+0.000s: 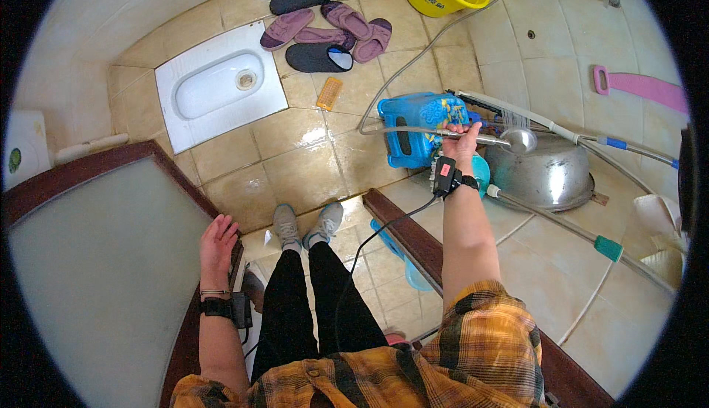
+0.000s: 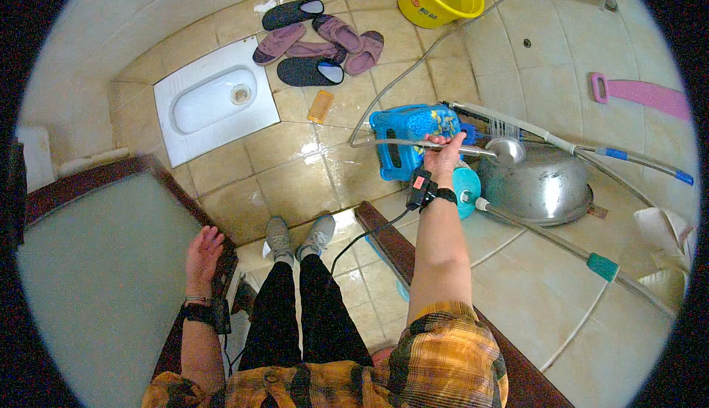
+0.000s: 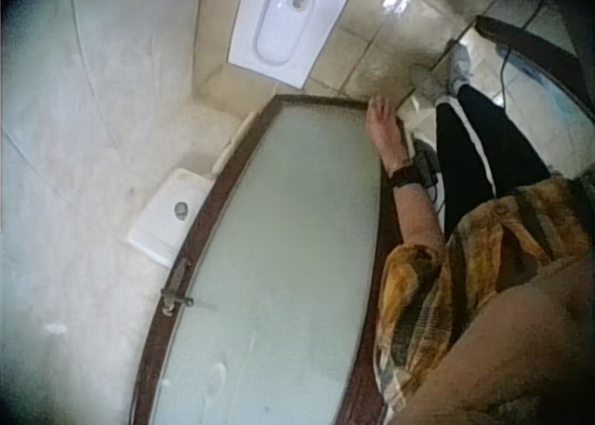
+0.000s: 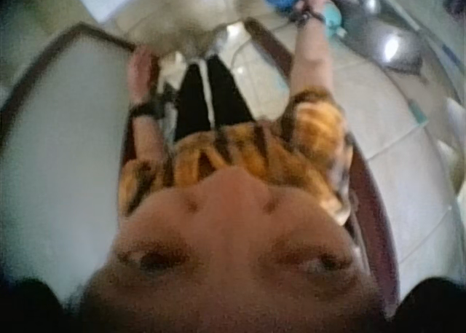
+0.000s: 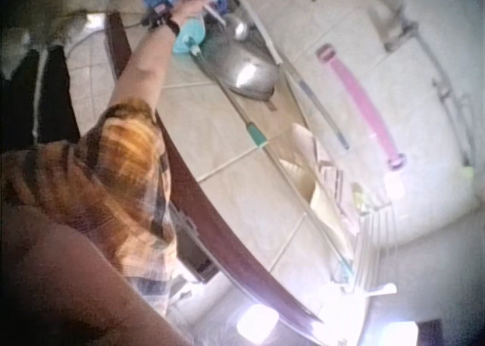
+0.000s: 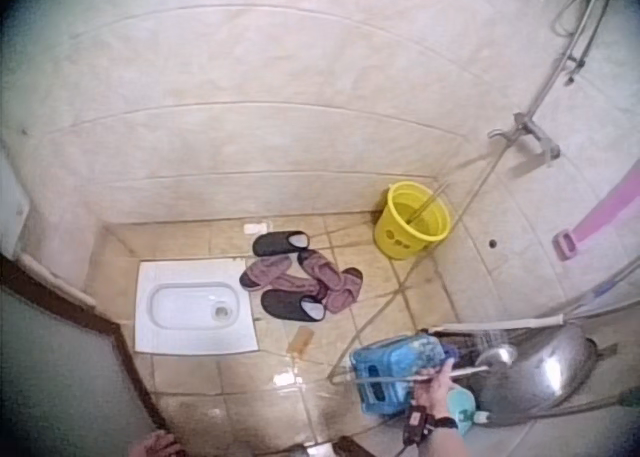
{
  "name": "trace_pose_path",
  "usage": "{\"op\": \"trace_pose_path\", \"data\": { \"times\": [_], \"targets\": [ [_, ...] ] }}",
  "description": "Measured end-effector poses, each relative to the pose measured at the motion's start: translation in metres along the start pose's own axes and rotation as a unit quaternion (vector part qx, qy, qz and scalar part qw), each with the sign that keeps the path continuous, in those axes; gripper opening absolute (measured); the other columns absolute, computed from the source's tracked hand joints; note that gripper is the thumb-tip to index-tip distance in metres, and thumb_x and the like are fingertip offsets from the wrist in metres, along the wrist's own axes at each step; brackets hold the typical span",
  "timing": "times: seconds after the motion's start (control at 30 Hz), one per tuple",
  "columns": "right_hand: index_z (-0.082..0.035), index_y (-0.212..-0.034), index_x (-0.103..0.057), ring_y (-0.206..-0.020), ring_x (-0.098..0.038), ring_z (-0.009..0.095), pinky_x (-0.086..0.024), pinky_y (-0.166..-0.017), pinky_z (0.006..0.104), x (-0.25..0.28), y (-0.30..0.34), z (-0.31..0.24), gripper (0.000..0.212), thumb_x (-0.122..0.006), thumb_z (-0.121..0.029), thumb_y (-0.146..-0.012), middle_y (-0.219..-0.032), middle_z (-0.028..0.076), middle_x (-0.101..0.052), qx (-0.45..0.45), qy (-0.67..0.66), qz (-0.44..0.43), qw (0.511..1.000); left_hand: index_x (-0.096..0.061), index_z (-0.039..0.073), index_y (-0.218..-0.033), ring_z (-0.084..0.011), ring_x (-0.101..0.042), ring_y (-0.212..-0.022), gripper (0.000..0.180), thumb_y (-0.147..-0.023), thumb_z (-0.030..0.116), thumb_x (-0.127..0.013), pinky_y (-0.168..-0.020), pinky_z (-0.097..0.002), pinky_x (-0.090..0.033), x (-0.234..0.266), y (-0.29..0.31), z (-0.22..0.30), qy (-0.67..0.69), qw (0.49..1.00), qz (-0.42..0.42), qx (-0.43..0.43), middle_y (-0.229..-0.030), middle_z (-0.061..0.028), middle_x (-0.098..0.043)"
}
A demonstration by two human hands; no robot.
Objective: The person scrubs several pairs of slippers on the bathroom floor using a yellow sponge, then rinses them with water from a ladle. The person handles purple and dark-colored slippers one at a time, turning them over to clean different sides.
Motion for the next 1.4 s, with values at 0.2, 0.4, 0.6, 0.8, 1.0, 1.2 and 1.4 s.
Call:
{"op": "trace_pose_path", "data": {
  "times": [0.2,0.4,0.6,0.8,1.0,1.2,1.4],
  "targets": [
    [-0.014,-0.069,-0.039,-0.058,-0.046,0.021,-0.047,-0.08,0.0491,-0.009,0.0,-0.021,0.052,-0.048,-0.057,-0.095,-0.059,0.003,-0.041,0.011,-0.02,-0.015,1.0,-0.054,0.005,-0.128,-0.0257,-0.063,-0.107,0.037,-0.098,0.027,-0.053,-0.088,-0.0353,-0.048,0.006,-0.005,-0.002,-0.002,1.0,0.015,0.013,-0.123,-0.0103,-0.064],
    [-0.013,-0.069,-0.041,-0.058,-0.046,0.021,-0.049,-0.077,0.049,-0.022,-0.002,-0.041,0.05,-0.048,-0.054,-0.097,-0.058,0.004,-0.041,0.026,-0.004,-0.036,0.999,-0.053,0.004,-0.129,-0.0258,-0.064,-0.107,0.038,-0.098,0.025,-0.053,-0.086,-0.0345,-0.05,0.001,-0.002,-0.001,0.002,1.0,0.005,0.007,-0.124,-0.0113,-0.063],
    [-0.012,-0.07,-0.041,-0.057,-0.046,0.022,-0.049,-0.074,0.0489,-0.003,-0.005,-0.026,0.047,-0.047,-0.048,-0.099,-0.059,0.005,-0.043,0.006,0.034,0.015,0.999,-0.052,0.002,-0.13,-0.0262,-0.063,-0.107,0.038,-0.098,0.024,-0.052,-0.087,-0.0353,-0.05,-0.003,0.001,-0.002,0.01,1.0,0.002,0.01,-0.124,-0.0121,-0.063],
    [-0.012,-0.074,-0.041,-0.055,-0.047,0.023,-0.049,-0.069,0.0496,0.017,0.011,0.038,0.043,-0.051,-0.046,-0.098,-0.06,0.005,-0.043,-0.104,0.114,0.036,0.987,-0.052,0.002,-0.13,-0.0267,-0.063,-0.106,0.039,-0.098,0.023,-0.053,-0.086,-0.0358,-0.05,-0.008,0.008,-0.003,0.009,1.0,0.001,0.01,-0.123,-0.0127,-0.063],
    [-0.012,-0.075,-0.041,-0.052,-0.046,0.022,-0.049,-0.063,0.0495,0.011,0.033,0.084,0.038,-0.055,-0.04,-0.097,-0.058,0.003,-0.04,-0.188,0.19,-0.003,0.964,-0.052,0.002,-0.13,-0.0264,-0.064,-0.105,0.038,-0.098,0.023,-0.053,-0.084,-0.0352,-0.05,-0.008,0.014,-0.001,-0.008,1.0,0.022,0.009,-0.123,-0.0128,-0.063],
    [-0.012,-0.077,-0.042,-0.049,-0.045,0.021,-0.051,-0.062,0.0492,-0.002,0.042,0.098,0.034,-0.057,-0.036,-0.096,-0.055,0.002,-0.04,-0.218,0.273,-0.026,0.937,-0.052,0.002,-0.129,-0.0257,-0.064,-0.106,0.037,-0.098,0.023,-0.053,-0.083,-0.0344,-0.05,-0.011,0.015,0.001,-0.012,1.0,0.008,0.002,-0.124,-0.013,-0.063],
    [-0.01,-0.072,-0.043,-0.047,-0.047,0.02,-0.053,-0.055,0.0418,-0.025,0.052,0.1,0.035,-0.058,-0.031,-0.096,-0.054,0.004,-0.042,-0.222,0.3,-0.079,0.924,-0.053,0.002,-0.128,-0.0256,-0.064,-0.106,0.037,-0.099,0.024,-0.053,-0.082,-0.0326,-0.05,-0.016,0.014,-0.001,-0.007,1.0,0.004,0.006,-0.123,-0.0126,-0.063]
  ]
}}
Point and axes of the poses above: each hand's wrist, its own y-axis away from the middle knuckle, its own x-axis out of the back of the hand, z = x × y, the point moved 7 cm from there along -y, towards the middle knuckle
